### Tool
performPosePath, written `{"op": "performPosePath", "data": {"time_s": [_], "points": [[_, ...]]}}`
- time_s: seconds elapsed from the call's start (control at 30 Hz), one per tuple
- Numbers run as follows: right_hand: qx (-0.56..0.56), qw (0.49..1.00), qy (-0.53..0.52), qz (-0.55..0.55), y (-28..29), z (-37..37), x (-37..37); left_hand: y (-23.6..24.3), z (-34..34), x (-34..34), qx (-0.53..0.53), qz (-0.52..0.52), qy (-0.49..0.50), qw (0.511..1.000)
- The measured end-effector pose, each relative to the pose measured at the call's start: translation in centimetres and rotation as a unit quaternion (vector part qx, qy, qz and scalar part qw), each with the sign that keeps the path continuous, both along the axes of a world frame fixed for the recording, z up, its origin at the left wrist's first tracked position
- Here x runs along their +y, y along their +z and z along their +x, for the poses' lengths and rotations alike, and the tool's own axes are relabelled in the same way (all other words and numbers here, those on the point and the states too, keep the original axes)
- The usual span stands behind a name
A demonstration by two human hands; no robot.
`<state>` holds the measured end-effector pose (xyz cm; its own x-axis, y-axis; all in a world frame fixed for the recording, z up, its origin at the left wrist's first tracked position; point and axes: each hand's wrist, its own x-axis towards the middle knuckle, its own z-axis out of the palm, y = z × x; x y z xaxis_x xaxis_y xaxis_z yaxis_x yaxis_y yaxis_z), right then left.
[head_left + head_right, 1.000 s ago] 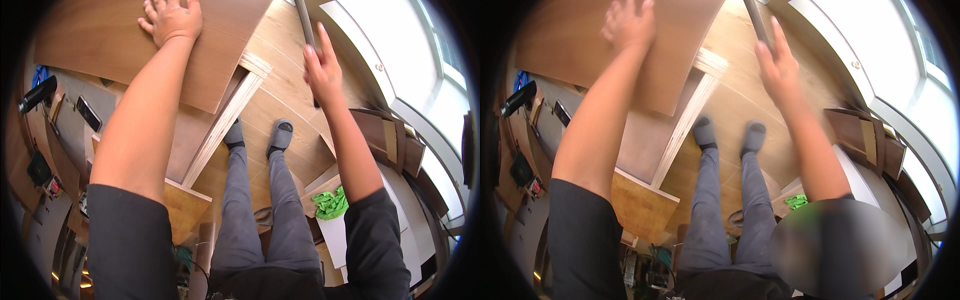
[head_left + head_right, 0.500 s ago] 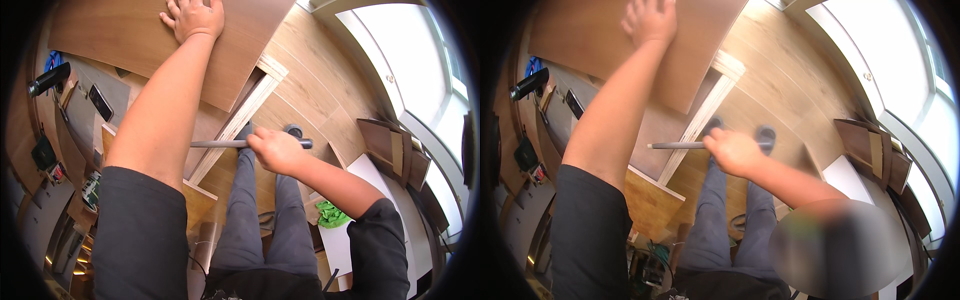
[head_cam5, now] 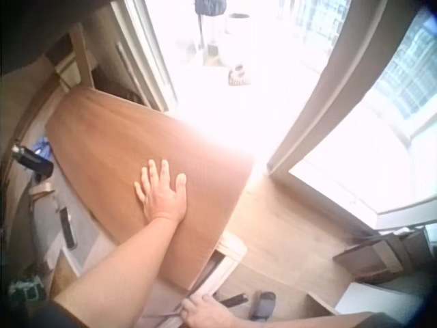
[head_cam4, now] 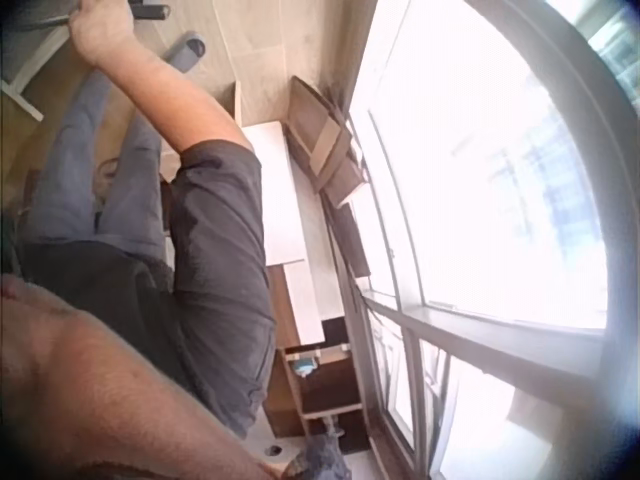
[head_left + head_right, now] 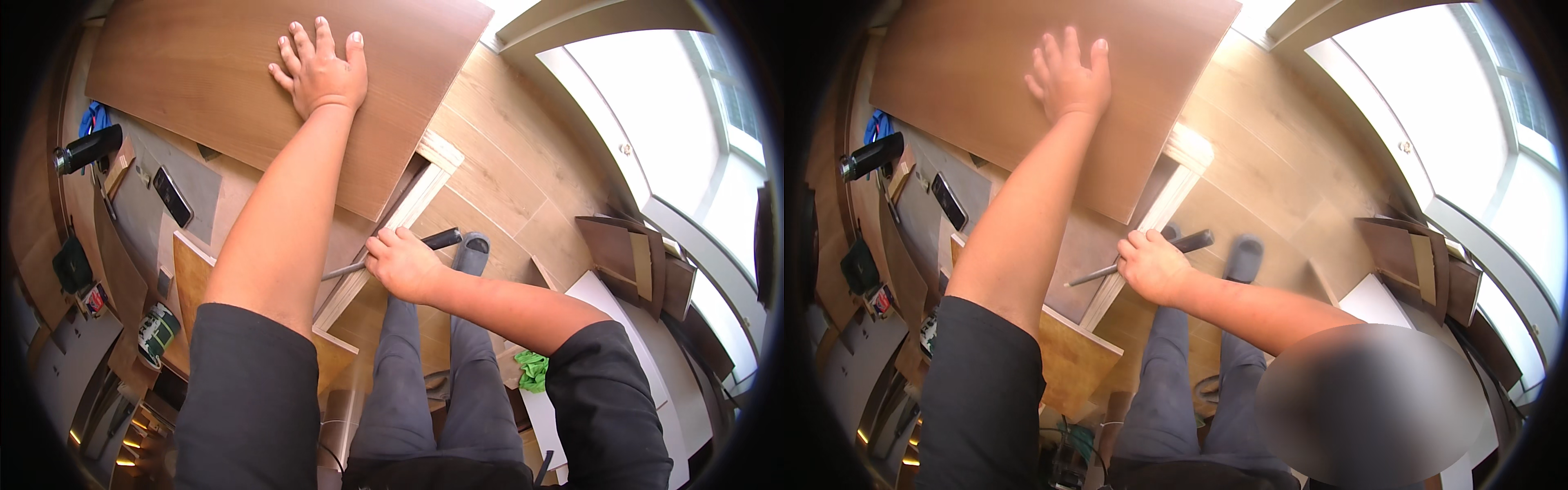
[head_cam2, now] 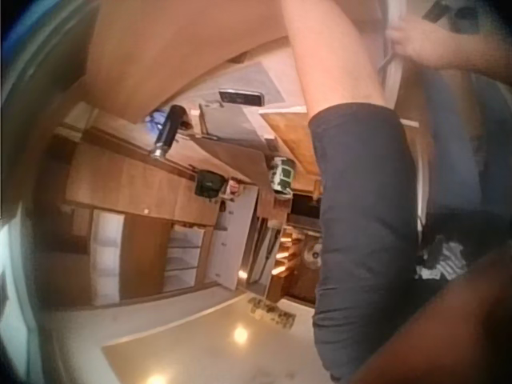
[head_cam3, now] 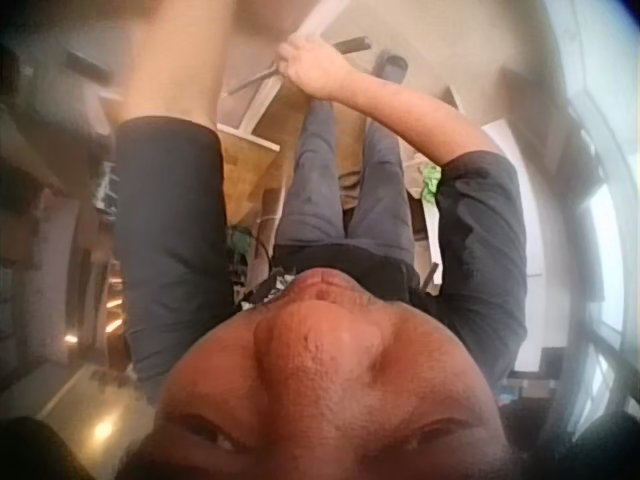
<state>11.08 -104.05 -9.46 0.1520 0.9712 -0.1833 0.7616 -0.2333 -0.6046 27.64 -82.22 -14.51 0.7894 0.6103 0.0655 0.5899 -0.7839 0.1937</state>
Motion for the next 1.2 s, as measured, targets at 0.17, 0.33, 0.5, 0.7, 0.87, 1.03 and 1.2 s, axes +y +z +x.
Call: {"op": "performPosePath", "data": {"time_s": [0.17,0.33,0.5,0.7,0.87,1.03,1.2], "points": [[-0.020,0.998,-0.020,0.052,-0.4,0.6,-0.1,0.0,-0.2,0.2,0.001,0.000,0.003,1.000],[-0.043,0.994,-0.037,0.095,-0.8,0.8,-0.2,0.2,-0.1,0.0,0.004,-0.004,0.004,1.000],[-0.005,0.991,-0.067,0.114,-0.5,0.9,-0.3,0.0,-0.1,0.1,0.005,0.000,0.003,1.000],[0.046,0.946,-0.283,0.153,1.8,2.4,0.1,0.2,-0.1,0.0,0.017,0.003,0.004,1.000],[0.136,0.809,-0.548,0.164,1.0,6.0,2.8,0.3,0.0,0.0,0.035,0.029,0.008,0.999],[0.213,0.682,-0.684,0.149,-1.4,12.1,7.0,0.1,0.1,0.0,0.020,0.012,0.004,1.000],[0.259,0.581,-0.745,0.203,-1.5,18.7,9.1,0.0,-0.2,0.2,0.026,0.019,0.005,0.999]]}}
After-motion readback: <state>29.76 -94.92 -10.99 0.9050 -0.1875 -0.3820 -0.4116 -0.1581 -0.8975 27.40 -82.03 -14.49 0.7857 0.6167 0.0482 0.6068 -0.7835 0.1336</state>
